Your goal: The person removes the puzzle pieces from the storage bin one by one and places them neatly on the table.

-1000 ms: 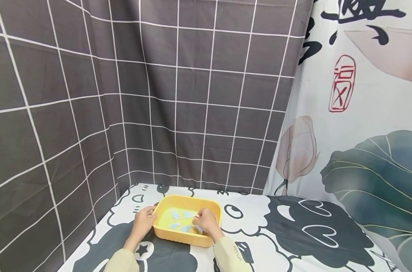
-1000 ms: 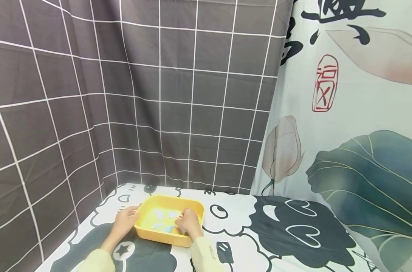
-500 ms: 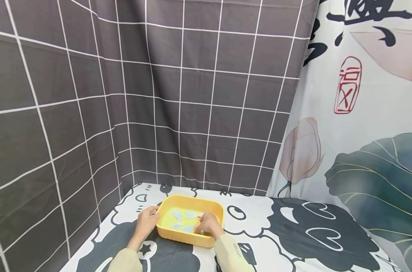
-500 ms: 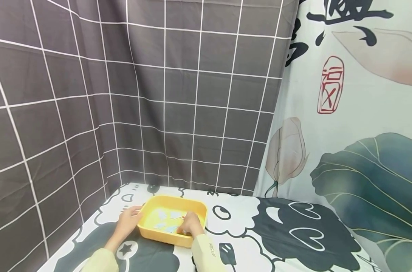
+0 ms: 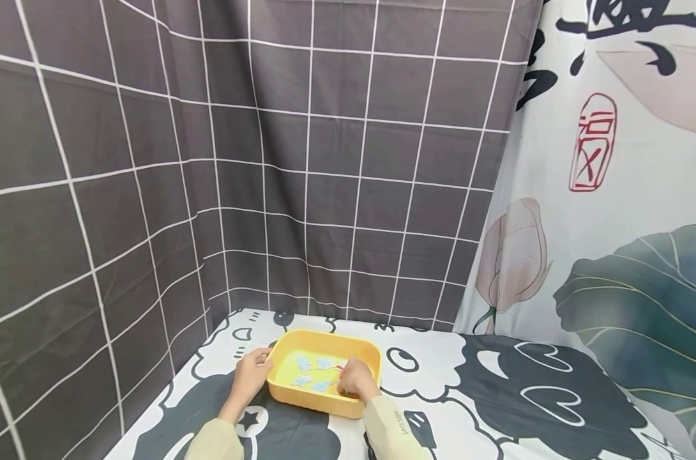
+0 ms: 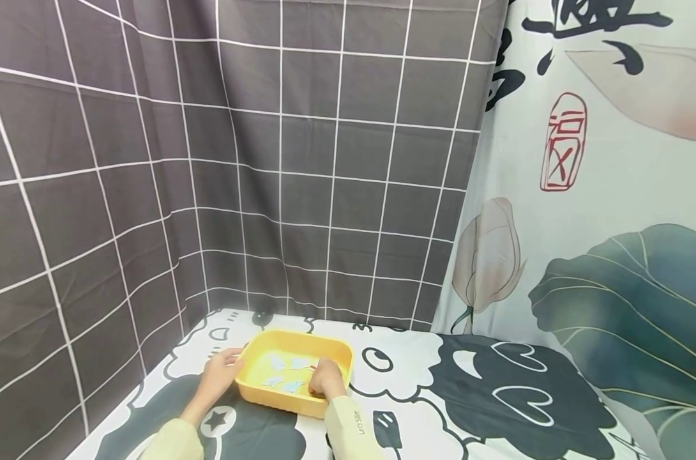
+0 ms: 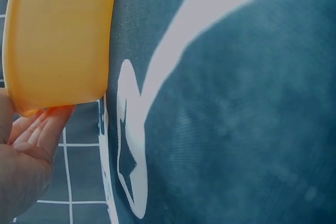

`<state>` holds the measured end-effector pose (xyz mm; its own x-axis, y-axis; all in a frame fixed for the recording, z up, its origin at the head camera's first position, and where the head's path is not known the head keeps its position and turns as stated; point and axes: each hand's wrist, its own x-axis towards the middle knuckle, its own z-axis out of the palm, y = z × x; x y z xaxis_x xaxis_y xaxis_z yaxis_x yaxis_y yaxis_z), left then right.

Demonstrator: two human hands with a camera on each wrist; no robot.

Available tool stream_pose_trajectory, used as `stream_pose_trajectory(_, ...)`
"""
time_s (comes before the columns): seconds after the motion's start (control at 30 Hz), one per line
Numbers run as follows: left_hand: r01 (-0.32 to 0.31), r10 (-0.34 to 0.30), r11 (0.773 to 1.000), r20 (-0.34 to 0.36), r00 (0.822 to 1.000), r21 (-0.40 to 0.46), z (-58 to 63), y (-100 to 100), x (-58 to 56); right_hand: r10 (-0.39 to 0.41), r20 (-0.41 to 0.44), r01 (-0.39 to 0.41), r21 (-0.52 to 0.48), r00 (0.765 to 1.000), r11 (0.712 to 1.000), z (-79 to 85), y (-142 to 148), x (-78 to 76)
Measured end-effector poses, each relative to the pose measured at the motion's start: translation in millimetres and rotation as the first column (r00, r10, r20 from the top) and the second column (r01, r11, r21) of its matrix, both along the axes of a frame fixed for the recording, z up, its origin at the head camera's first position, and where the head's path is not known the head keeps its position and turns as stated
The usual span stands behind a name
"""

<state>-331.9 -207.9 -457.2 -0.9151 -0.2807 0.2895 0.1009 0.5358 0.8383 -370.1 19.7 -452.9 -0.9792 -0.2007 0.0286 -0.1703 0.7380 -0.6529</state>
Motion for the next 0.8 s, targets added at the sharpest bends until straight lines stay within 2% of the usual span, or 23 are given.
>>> stream_pose_trajectory(0.3, -0.007, 0.007, 1.000, -0.002, 1.000, -0.002, 0.8, 1.4, 1.3, 0.008, -0.031, -0.010, -0.047, 0.999, 0.999, -2.9, 0.9, -1.5)
stream_pose_trajectory(0.6, 0.003, -0.002, 1.000, 0.037, 0.999, -0.003, -8.2, 2.9, 9.5, 0.026, -0.049, -0.037, -0.234, 0.998, 0.972, 0.8, 5.5, 10.7)
stream_pose_trajectory(0.7, -0.009, 0.009, 1.000, 0.077, 0.997, 0.002, -4.5, 2.8, 7.5, 0.015, -0.041, -0.027, -0.289, 0.999, 0.957, 13.8, 9.6, 5.7)
stream_pose_trajectory(0.8, -0.026, 0.024, 0.999, 0.090, 0.996, 0.018, 8.1, 2.5, -2.9, 0.005, -0.069, -0.026, -0.301, 0.998, 0.953, 45.1, 18.5, -11.1)
